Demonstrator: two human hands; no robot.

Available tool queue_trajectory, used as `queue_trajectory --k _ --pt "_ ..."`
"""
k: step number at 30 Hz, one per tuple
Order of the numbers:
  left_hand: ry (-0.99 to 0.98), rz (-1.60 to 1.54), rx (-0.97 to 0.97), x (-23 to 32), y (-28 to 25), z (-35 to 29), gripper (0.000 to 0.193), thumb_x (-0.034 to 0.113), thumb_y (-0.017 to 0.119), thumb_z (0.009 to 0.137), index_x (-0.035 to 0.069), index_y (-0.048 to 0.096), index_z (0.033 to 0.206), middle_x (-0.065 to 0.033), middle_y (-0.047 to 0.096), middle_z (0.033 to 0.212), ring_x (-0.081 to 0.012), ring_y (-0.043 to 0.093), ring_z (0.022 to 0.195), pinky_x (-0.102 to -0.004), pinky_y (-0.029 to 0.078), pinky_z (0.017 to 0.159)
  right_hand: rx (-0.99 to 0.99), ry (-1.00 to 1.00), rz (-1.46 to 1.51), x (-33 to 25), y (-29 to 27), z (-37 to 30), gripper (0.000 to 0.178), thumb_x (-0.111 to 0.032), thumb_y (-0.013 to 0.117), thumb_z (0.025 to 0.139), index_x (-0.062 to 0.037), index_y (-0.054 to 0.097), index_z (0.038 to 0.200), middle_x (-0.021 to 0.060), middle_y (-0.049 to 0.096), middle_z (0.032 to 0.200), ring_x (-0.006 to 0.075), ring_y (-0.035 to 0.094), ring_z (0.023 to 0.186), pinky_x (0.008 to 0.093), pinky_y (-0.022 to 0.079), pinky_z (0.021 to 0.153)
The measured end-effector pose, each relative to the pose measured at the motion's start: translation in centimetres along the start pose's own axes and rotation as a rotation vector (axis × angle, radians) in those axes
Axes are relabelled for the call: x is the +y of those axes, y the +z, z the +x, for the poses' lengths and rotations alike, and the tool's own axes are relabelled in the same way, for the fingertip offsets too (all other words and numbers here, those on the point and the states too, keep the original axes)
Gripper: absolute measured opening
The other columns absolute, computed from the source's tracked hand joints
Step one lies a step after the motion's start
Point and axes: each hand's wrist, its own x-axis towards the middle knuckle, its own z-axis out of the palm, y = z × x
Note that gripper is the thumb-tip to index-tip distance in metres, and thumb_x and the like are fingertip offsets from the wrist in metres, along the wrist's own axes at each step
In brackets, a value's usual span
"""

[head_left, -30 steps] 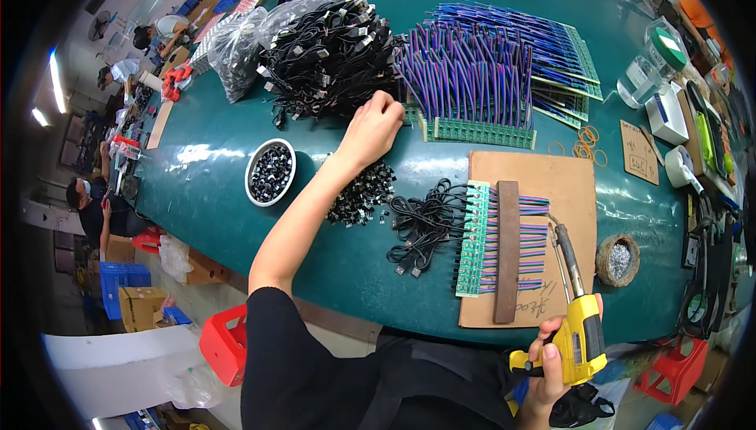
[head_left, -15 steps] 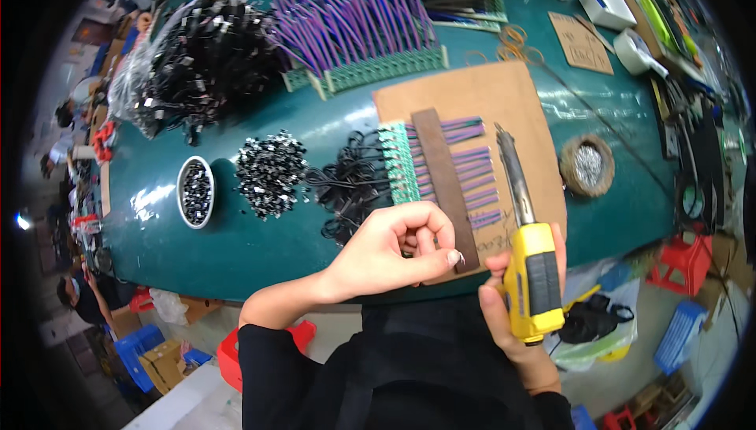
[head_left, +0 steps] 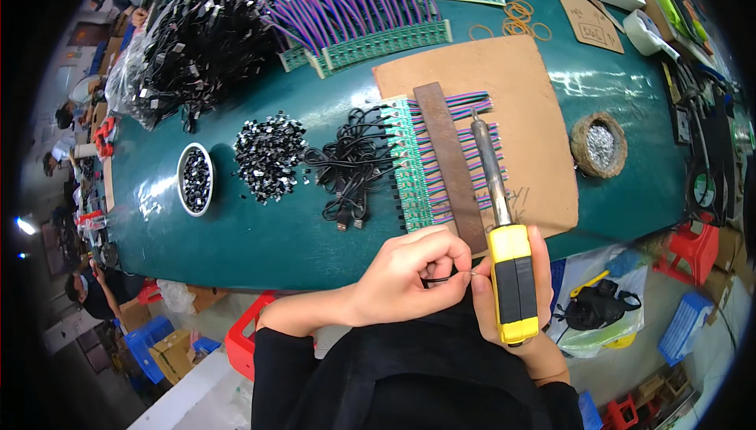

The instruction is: The person solders cable wires and small electronic components onto circuit board panels using a soldering tool, positioning the parts onto the boards by hand.

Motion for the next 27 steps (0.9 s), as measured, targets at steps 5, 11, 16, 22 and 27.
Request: queue_trajectory --k 5,11,16,22,27 --pt "-0.282 -0.499 0.019 -0.9 0.8 -1.6 0.006 0.002 0.059 0.085 0.004 0.055 0.089 0.0041 0.048 0.073 -0.003 0.044 0.058 -0.0185 0.035 0.052 -0.005 -0.094 0.065 0.8 0.7 -0.1 0.071 -0.002 0.062 0.083 0.0117 0.018 0.137 0.0106 0.059 0.079 0.015 0.058 0.069 0.0261 0.049 0.066" --pt "-0.377 -0.839 0.061 -1.0 1.1 -2.3 0.004 0.005 0.053 0.091 0.005 0.052 0.094 0.0023 0.051 0.075 -0.0027 0.048 0.061 -0.017 0.039 0.054 -0.075 -0.181 0.007 0.8 0.8 -0.2 0.071 -0.001 0.063 0.082 0.0114 0.019 0.137 0.0112 0.06 0.082 0.0161 0.059 0.07 0.0258 0.049 0.068" --pt "-0.068 -0.098 0.418 -3.6 -2.2 -0.3 0.007 0.006 0.061 0.084 0.004 0.055 0.087 0.0011 0.048 0.083 -0.0045 0.044 0.067 -0.0188 0.037 0.058 -0.043 0.36 0.577 0.3 -0.9 -0.8 0.076 -0.003 0.065 0.079 0.0054 0.02 0.14 0.0168 0.06 0.099 0.016 0.062 0.073 0.0258 0.052 0.064" --pt "-0.029 0.485 0.512 -4.6 -3.4 2.0 0.01 0.006 0.065 0.074 0.004 0.056 0.079 -0.0054 0.045 0.083 -0.0155 0.049 0.063 -0.0289 0.044 0.056 -0.062 0.635 0.884 0.0 -2.3 -1.1 0.08 -0.004 0.061 0.078 -0.0032 0.015 0.143 0.0135 0.057 0.085 0.0141 0.055 0.062 0.0265 0.05 0.059" --pt "-0.012 0.578 0.543 -5.3 -3.3 2.4 0.01 0.005 0.064 0.073 0.004 0.056 0.078 -0.0061 0.046 0.083 -0.0164 0.05 0.063 -0.0292 0.044 0.056 -0.089 0.703 0.846 0.3 -2.2 -1.7 0.079 -0.007 0.062 0.078 -0.0033 0.018 0.143 0.0118 0.057 0.08 0.0141 0.056 0.063 0.0257 0.05 0.058"
